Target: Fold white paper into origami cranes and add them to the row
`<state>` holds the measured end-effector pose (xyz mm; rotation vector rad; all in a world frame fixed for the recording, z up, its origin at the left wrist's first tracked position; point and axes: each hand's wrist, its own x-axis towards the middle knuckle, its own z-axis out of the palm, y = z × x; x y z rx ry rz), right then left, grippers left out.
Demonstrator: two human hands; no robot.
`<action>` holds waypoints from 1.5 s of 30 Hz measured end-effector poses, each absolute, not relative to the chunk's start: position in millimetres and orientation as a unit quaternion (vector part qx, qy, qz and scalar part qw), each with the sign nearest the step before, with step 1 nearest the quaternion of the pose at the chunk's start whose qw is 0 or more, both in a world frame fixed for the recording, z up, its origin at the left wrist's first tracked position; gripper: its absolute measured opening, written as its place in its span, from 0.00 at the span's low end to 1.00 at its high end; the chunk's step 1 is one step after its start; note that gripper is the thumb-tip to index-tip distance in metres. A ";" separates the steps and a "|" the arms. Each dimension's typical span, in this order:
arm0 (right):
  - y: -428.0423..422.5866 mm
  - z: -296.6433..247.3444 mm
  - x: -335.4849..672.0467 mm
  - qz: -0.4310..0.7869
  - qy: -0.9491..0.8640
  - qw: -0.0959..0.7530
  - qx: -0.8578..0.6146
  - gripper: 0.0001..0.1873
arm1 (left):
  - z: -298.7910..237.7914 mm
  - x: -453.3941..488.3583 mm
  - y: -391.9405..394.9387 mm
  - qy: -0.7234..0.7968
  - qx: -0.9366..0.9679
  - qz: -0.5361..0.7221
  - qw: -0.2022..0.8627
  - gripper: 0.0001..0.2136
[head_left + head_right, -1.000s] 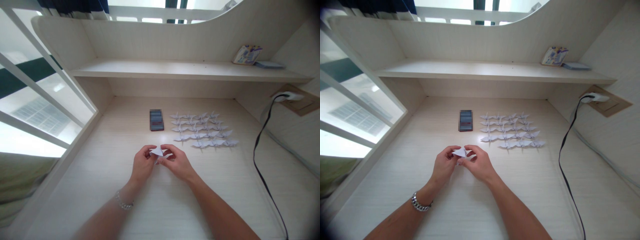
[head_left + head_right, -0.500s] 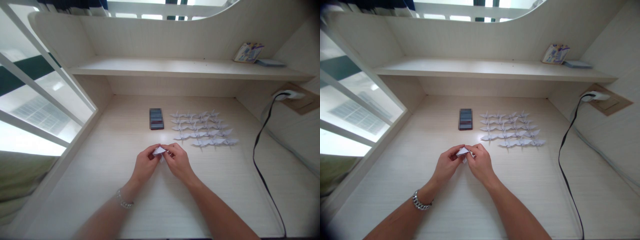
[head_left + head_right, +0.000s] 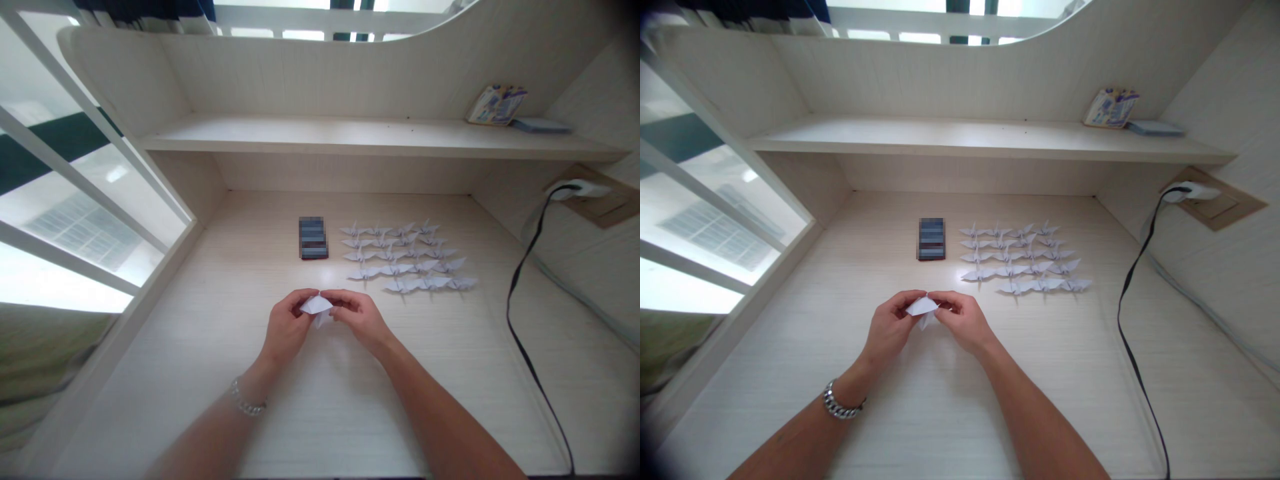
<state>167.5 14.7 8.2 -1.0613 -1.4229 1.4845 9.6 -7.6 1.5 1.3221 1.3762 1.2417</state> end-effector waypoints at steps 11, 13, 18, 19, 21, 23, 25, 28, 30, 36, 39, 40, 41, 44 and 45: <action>18.0 6.4 166.9 0.649 -0.501 0.407 -0.402 0.13 | 3.9 9.0 -9.5 0.570 0.533 0.480 0.401 0.11; 18.2 6.1 166.8 0.651 -0.499 0.410 -0.398 0.13 | 3.6 8.8 -10.0 0.575 0.540 0.470 0.397 0.11; 17.9 4.7 166.6 0.650 -0.496 0.416 -0.397 0.13 | 5.5 9.1 -11.3 0.580 0.557 0.454 0.384 0.11; 17.8 4.5 166.6 0.650 -0.498 0.416 -0.396 0.13 | 6.0 9.3 -11.5 0.579 0.559 0.454 0.382 0.11; 17.5 4.3 166.6 0.646 -0.504 0.411 -0.399 0.14 | 6.7 9.7 -11.5 0.579 0.561 0.456 0.378 0.11; 16.9 4.3 166.3 0.634 -0.518 0.405 -0.408 0.15 | 6.9 10.1 -11.5 0.581 0.559 0.456 0.377 0.11; 16.0 4.5 165.8 0.612 -0.535 0.404 -0.419 0.15 | 6.7 10.8 -11.6 0.573 0.552 0.460 0.395 0.11; 13.9 6.5 164.5 0.564 -0.563 0.413 -0.441 0.14 | 6.8 13.2 -12.4 0.537 0.531 0.473 0.453 0.12; 12.1 9.1 163.6 0.531 -0.580 0.418 -0.455 0.12 | 7.3 15.2 -13.1 0.525 0.519 0.479 0.475 0.13; 6.8 14.8 160.7 0.429 -0.619 0.440 -0.490 0.10 | 4.9 17.3 -12.9 0.521 0.493 0.496 0.489 0.16; 5.5 14.6 159.8 0.388 -0.636 0.444 -0.499 0.10 | 2.3 16.2 -11.4 0.519 0.475 0.504 0.500 0.16; 5.3 14.4 159.8 0.380 -0.640 0.444 -0.500 0.10 | 2.0 15.9 -10.9 0.518 0.469 0.506 0.506 0.15; 5.2 14.2 159.9 0.375 -0.643 0.443 -0.500 0.10 | 2.0 15.9 -10.6 0.515 0.463 0.508 0.513 0.15; 5.2 13.7 160.6 0.372 -0.647 0.441 -0.499 0.10 | 3.8 16.6 -10.2 0.507 0.449 0.511 0.529 0.16; 5.3 13.6 160.8 0.376 -0.645 0.440 -0.499 0.10 | 4.4 17.0 -10.1 0.507 0.444 0.513 0.532 0.16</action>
